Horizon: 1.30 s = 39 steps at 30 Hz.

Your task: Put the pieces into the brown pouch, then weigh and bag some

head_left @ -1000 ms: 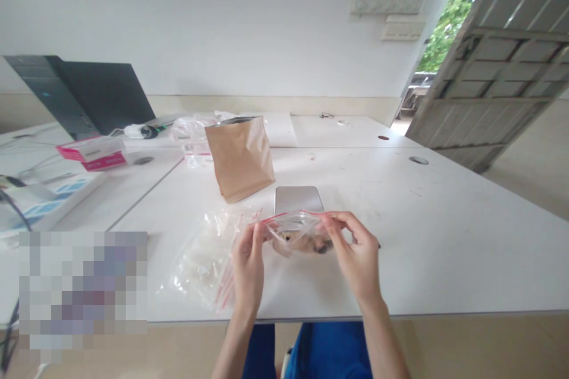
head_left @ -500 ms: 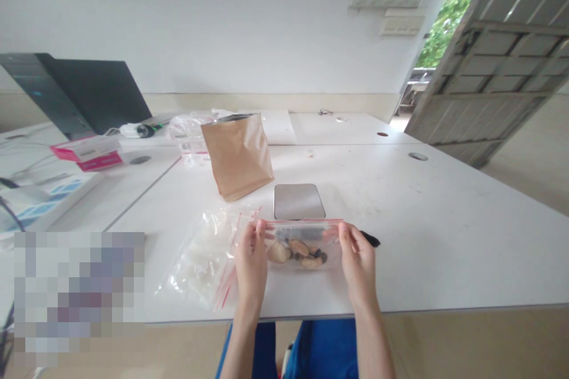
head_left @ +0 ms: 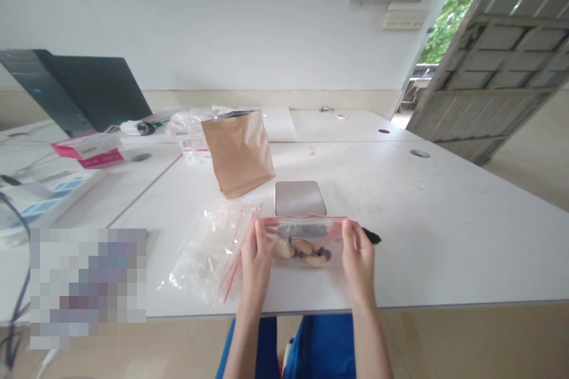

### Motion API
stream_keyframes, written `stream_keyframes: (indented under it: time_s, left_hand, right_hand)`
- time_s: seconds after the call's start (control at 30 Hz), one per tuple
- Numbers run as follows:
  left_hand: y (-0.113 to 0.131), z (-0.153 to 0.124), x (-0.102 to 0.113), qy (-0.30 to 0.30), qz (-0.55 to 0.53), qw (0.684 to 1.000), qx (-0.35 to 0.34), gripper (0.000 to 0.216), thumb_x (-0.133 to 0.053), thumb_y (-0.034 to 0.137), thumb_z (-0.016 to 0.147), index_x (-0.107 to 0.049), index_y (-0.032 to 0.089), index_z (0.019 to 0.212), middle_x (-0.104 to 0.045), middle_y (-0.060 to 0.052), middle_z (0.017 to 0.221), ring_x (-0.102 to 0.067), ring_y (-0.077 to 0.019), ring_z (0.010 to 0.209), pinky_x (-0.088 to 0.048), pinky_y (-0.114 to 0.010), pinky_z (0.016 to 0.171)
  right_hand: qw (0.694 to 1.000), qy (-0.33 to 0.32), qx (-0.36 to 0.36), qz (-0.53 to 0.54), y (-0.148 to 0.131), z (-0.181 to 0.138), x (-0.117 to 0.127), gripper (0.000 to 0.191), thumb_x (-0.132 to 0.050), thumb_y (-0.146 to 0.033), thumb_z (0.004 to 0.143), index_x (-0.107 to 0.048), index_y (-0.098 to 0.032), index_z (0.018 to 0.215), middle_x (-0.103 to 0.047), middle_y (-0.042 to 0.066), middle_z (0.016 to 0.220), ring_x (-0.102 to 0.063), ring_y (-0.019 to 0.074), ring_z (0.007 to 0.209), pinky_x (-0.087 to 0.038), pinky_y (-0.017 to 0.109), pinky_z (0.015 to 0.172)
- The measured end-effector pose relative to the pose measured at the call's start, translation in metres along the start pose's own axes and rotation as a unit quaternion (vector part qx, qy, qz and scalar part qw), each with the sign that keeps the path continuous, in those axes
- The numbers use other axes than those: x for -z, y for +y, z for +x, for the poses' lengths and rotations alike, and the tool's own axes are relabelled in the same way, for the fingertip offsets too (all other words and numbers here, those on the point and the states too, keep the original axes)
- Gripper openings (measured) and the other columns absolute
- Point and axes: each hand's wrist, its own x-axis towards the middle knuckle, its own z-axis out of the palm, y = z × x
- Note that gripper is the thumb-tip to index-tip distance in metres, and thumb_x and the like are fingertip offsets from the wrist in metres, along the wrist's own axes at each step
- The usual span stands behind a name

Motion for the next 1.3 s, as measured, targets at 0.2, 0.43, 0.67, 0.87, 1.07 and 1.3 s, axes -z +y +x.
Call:
stream_keyframes:
  time_s: [0.2,0.43,0.67,0.87,1.07,1.3]
  left_hand:
    - [0.004,-0.005,0.001,-0.057,-0.072,0.996,0.015,0.028,-0.057,0.044,0.079,-0.06,0.017,0.086,-0.064,-0.002,0.081,-0.06,-0.0146,0.078,-0.045,-0.023,0.069]
    - [-0.001,-0.004,0.004,-0.041,-0.014,0.999,-0.017,0.028,-0.054,0.043,0.082,-0.061,0.017,0.08,-0.064,-0.004,0.079,-0.058,-0.0142,0.076,-0.042,-0.023,0.066]
    - [0.003,-0.006,0.005,-0.006,0.0,1.0,-0.011,0.028,-0.056,0.045,0.08,-0.059,0.017,0.075,-0.061,-0.001,0.074,-0.054,-0.0122,0.068,-0.04,-0.022,0.062]
    - [0.008,-0.006,0.006,-0.038,-0.087,0.995,-0.002,0.027,-0.058,0.041,0.079,-0.063,0.019,0.095,-0.064,-0.003,0.083,-0.06,-0.0155,0.082,-0.045,-0.024,0.073]
    - [0.005,-0.006,0.006,-0.098,-0.136,0.984,0.062,0.037,-0.062,0.04,0.077,-0.063,0.02,0.108,-0.068,-0.005,0.101,-0.061,-0.0167,0.092,-0.046,-0.026,0.08]
    - [0.003,-0.005,0.005,-0.112,-0.095,0.988,0.055,0.03,-0.063,0.043,0.075,-0.07,0.014,0.078,-0.071,-0.007,0.08,-0.064,-0.0189,0.078,-0.048,-0.029,0.073]
  right_hand:
    - [0.999,-0.032,0.008,0.023,-0.003,-0.003,-0.002,0.025,-0.057,-0.045,0.081,-0.06,-0.019,0.081,-0.063,0.002,0.076,-0.058,0.0164,0.072,-0.044,0.029,0.072]
    - [0.999,0.007,0.0,0.052,0.001,-0.004,-0.001,0.023,-0.067,-0.039,0.072,-0.062,-0.018,0.081,-0.065,0.003,0.079,-0.058,0.0162,0.077,-0.043,0.029,0.074]
    - [0.998,-0.029,-0.033,0.053,-0.002,-0.004,0.0,0.025,-0.066,-0.043,0.073,-0.062,-0.018,0.075,-0.065,0.002,0.074,-0.059,0.0182,0.077,-0.044,0.031,0.076]
    - [0.991,-0.107,-0.038,0.072,-0.006,-0.008,-0.003,0.028,-0.058,-0.046,0.079,-0.062,-0.021,0.091,-0.069,0.005,0.089,-0.062,0.0214,0.091,-0.044,0.036,0.086]
    - [0.993,-0.098,-0.034,0.064,-0.007,-0.009,-0.005,0.026,-0.065,-0.042,0.075,-0.068,-0.018,0.085,-0.071,0.007,0.086,-0.064,0.0231,0.087,-0.048,0.039,0.083]
    - [0.994,-0.072,-0.04,0.075,-0.005,-0.008,-0.004,0.021,-0.069,-0.037,0.071,-0.07,-0.019,0.081,-0.072,0.006,0.085,-0.065,0.021,0.085,-0.049,0.036,0.081]
